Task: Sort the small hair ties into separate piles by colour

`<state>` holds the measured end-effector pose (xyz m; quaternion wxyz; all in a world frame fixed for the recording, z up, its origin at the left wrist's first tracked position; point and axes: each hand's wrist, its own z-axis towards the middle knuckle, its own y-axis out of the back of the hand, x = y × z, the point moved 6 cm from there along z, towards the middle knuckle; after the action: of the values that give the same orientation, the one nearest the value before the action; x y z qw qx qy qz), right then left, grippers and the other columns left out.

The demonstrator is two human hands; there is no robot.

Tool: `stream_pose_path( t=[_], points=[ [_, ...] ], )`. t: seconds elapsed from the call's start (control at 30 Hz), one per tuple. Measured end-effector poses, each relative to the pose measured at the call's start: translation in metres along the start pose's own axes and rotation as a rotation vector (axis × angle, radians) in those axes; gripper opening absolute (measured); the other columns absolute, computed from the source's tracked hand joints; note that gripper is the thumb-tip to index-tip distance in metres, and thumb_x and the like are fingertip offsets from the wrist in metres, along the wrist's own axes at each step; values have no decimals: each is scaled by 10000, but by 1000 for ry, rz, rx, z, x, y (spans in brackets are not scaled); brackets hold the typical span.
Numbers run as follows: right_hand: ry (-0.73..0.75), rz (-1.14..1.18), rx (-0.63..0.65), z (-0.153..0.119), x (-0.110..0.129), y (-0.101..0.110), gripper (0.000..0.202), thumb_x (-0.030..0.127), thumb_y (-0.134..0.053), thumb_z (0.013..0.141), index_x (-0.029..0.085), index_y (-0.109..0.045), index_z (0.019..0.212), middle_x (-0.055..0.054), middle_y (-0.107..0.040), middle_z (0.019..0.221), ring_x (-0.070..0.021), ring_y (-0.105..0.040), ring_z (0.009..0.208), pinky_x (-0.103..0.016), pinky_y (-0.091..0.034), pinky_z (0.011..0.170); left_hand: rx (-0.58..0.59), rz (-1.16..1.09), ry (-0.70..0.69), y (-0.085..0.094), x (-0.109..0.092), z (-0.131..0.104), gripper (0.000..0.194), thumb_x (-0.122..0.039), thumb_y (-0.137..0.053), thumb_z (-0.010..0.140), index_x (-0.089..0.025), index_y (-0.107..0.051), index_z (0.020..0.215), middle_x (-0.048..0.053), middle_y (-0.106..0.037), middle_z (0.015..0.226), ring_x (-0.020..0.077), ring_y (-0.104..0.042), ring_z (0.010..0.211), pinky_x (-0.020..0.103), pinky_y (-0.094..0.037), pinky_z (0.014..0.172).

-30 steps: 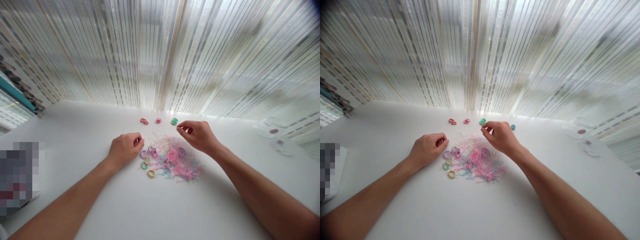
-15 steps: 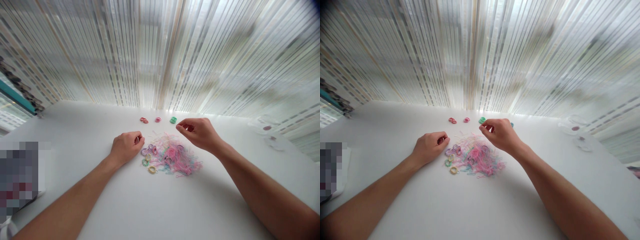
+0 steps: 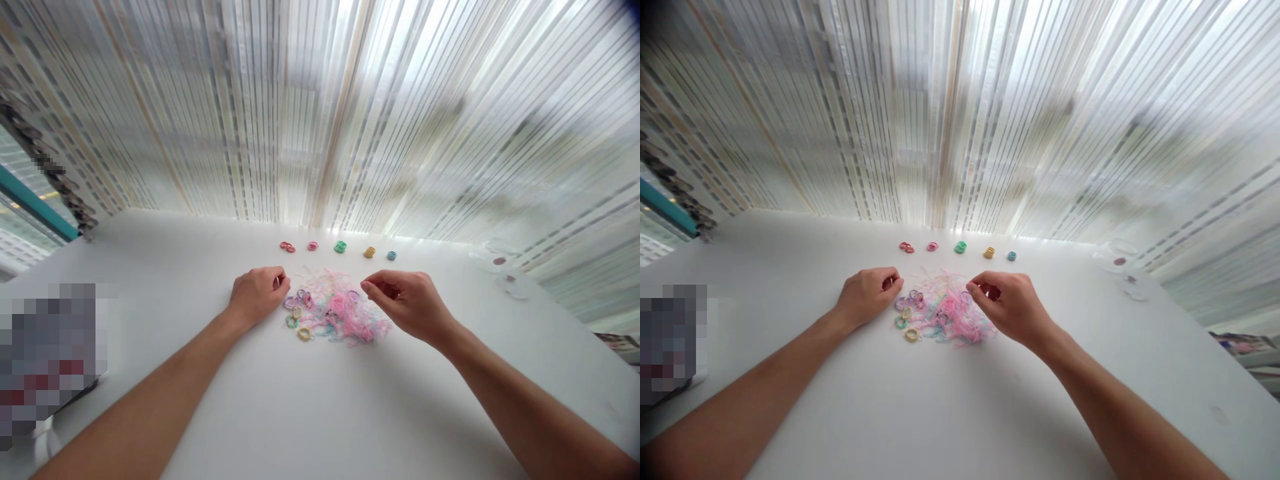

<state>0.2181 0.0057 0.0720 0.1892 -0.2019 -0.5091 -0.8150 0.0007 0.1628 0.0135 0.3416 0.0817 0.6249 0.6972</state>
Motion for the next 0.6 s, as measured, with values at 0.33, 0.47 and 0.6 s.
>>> stream_pose_path(
  t=[0.33,0.47,0.6],
  points=[
    [-28,-30,-256,-31,-54,-6,367,373,-593,937,174,-672,639,14,-554,493,-103,-436,442,-250,-358,486,16,17,-14,2,-3,-1,295,-433,-447,908,-245,-623,763,9,-705,764,189,-607,705,301,-311,612],
    [19,-13,-210,-32,-50,-10,384,345,-581,946,173,-640,607,30,-482,483,-94,-383,452,-251,-328,487,25,23,-15,3,-3,-1,298,-440,-447,902,-244,-623,763,8,-688,749,186,-587,685,306,-306,611],
    [-18,4,-209,-34,-56,-9,365,343,-588,946,170,-660,632,20,-541,501,-96,-422,455,-254,-332,495,28,28,-10,3,-3,-1,299,-446,-445,906,-244,-609,759,4,-679,740,182,-574,677,303,-302,615]
  ],
)
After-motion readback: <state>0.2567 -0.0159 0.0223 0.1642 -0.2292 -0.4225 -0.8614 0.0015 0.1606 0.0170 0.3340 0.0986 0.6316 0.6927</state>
